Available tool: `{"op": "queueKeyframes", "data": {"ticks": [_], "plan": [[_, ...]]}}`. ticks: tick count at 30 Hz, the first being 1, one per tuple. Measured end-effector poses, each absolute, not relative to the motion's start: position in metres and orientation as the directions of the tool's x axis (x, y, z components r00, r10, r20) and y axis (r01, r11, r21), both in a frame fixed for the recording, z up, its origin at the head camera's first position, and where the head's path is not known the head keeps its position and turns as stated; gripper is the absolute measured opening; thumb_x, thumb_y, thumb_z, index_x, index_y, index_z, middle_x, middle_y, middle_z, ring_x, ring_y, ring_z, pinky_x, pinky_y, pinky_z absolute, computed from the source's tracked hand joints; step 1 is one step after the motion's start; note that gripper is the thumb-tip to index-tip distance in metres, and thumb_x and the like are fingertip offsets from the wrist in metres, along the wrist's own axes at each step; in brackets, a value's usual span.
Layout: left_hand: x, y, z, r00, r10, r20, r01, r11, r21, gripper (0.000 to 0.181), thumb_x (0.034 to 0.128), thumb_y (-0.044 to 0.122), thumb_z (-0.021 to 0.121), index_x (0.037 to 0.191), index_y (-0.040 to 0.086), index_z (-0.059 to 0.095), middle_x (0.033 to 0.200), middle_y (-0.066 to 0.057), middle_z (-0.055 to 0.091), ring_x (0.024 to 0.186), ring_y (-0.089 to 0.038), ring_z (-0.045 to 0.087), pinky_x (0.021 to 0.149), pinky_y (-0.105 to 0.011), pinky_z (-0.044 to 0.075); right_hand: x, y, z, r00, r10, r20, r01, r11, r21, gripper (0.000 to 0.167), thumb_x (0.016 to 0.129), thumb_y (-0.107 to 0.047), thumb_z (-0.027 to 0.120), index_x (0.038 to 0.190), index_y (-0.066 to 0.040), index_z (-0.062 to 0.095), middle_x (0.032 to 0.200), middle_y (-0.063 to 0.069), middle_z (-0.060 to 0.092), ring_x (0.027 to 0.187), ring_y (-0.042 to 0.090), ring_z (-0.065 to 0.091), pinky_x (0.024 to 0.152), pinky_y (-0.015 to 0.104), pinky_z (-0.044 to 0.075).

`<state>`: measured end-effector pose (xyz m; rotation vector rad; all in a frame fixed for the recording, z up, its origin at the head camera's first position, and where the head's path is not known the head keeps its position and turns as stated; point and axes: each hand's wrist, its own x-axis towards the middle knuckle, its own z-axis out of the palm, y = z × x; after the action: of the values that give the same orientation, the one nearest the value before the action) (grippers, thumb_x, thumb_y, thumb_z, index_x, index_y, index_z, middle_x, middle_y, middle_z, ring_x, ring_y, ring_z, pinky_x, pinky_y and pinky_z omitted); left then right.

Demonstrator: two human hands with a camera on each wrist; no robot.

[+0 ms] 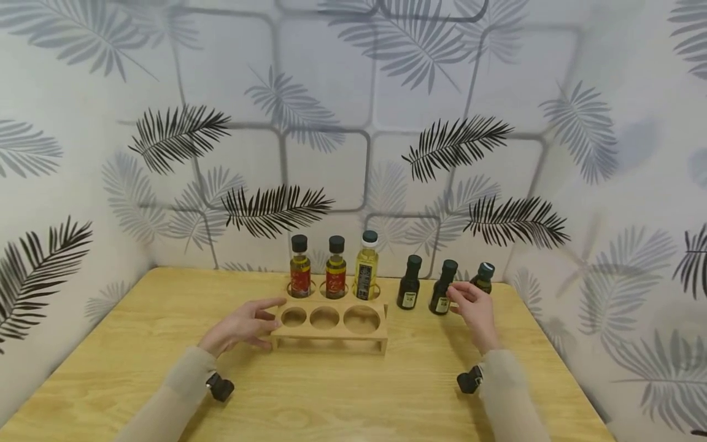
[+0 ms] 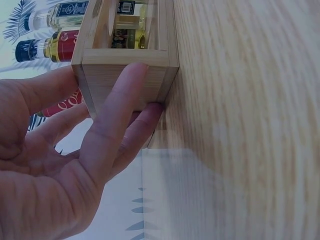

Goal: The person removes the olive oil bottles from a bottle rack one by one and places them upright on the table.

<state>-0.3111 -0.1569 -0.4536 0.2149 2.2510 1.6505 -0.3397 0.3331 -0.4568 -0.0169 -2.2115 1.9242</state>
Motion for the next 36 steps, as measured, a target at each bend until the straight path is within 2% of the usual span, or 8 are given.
{"op": "queueKeyframes", "data": {"ticks": [3,9,18,22,25,27,32,36], "plan": [[-0.31,-0.157,-0.455,-0.931,0.318,-0.179,-0.075,0.314,0.946,0.06,0.0964,0.007,0.061,0.152,0.019,0.04,0.137,-0.027,0.049,0.113,-0.033,0.06,0.072,-0.044,0.062,-0.341,0.321,-0.46,-0.987,0.117,0.11,-0.093,0.139,-0.986,0.049,0.097,-0.026,0.063,0.13,0.008,0.054,0.09,-0.015,0.07,0.087,0.003,0.067,0.077,0.026,0.06],[-0.31,-0.156,-0.457,-0.93,0.324,-0.174,-0.067,0.317,0.946,0.059,0.0971,0.008,0.061,0.152,0.019,0.04,0.138,-0.028,0.048,0.112,-0.033,0.061,0.072,-0.043,0.062,-0.344,0.298,-0.467,-0.998,0.047,0.049,-0.044,0.092,-0.995,0.048,0.097,-0.026,0.063,0.132,0.006,0.053,0.095,-0.009,0.071,0.091,0.008,0.067,0.083,0.032,0.06],[-0.31,-0.16,-0.456,-0.931,0.322,-0.173,-0.069,0.309,0.948,0.059,0.0968,0.008,0.061,0.151,0.019,0.04,0.137,-0.029,0.048,0.107,-0.031,0.063,0.073,-0.043,0.062,-0.35,0.257,-0.467,-0.997,-0.051,0.06,-0.065,0.099,-0.993,0.048,0.098,-0.025,0.062,0.133,0.007,0.054,0.11,0.008,0.069,0.1,0.02,0.067,0.089,0.04,0.059],[-0.309,-0.16,-0.456,-0.93,0.324,-0.175,-0.07,0.312,0.948,0.06,0.097,0.008,0.061,0.152,0.019,0.039,0.138,-0.029,0.048,0.107,-0.03,0.064,0.073,-0.043,0.062,-0.351,0.244,-0.462,-0.996,-0.068,0.052,-0.058,0.087,-0.995,0.043,0.098,-0.023,0.062,0.132,0.004,0.056,0.107,0.003,0.07,0.103,0.023,0.066,0.086,0.036,0.06],[-0.308,-0.16,-0.456,-0.93,0.323,-0.174,-0.069,0.311,0.948,0.06,0.0971,0.008,0.061,0.152,0.019,0.039,0.139,-0.029,0.046,0.11,-0.032,0.062,0.073,-0.043,0.062,-0.354,0.236,-0.464,-0.996,-0.075,0.053,-0.06,0.087,-0.994,0.043,0.097,-0.024,0.064,0.13,0.003,0.057,0.103,-0.002,0.069,0.104,0.022,0.065,0.083,0.032,0.06],[-0.308,-0.16,-0.456,-0.93,0.325,-0.174,-0.069,0.311,0.948,0.06,0.0973,0.008,0.06,0.152,0.019,0.039,0.139,-0.03,0.046,0.112,-0.033,0.061,0.073,-0.044,0.062,-0.355,0.232,-0.466,-0.996,-0.08,0.049,-0.056,0.079,-0.995,0.044,0.097,-0.024,0.064,0.13,0.003,0.057,0.104,0.0,0.069,0.103,0.021,0.065,0.084,0.033,0.06],[-0.308,-0.159,-0.455,-0.927,0.329,-0.181,-0.074,0.313,0.947,0.06,0.0975,0.008,0.06,0.153,0.019,0.038,0.14,-0.029,0.045,0.114,-0.035,0.06,0.073,-0.044,0.062,-0.357,0.225,-0.466,-0.996,-0.075,0.047,-0.054,0.097,-0.994,0.041,0.097,-0.026,0.063,0.128,0.0,0.059,0.115,0.01,0.067,0.099,0.015,0.065,0.093,0.044,0.057],[-0.309,-0.157,-0.453,-0.928,0.325,-0.183,-0.075,0.319,0.945,0.06,0.0972,0.009,0.061,0.152,0.019,0.039,0.14,-0.029,0.045,0.117,-0.037,0.059,0.073,-0.043,0.062,-0.357,0.219,-0.461,-0.997,-0.057,0.056,-0.063,0.118,-0.991,0.036,0.096,-0.027,0.065,0.124,-0.003,0.062,0.112,0.009,0.068,0.095,0.014,0.065,0.093,0.047,0.056]]}}
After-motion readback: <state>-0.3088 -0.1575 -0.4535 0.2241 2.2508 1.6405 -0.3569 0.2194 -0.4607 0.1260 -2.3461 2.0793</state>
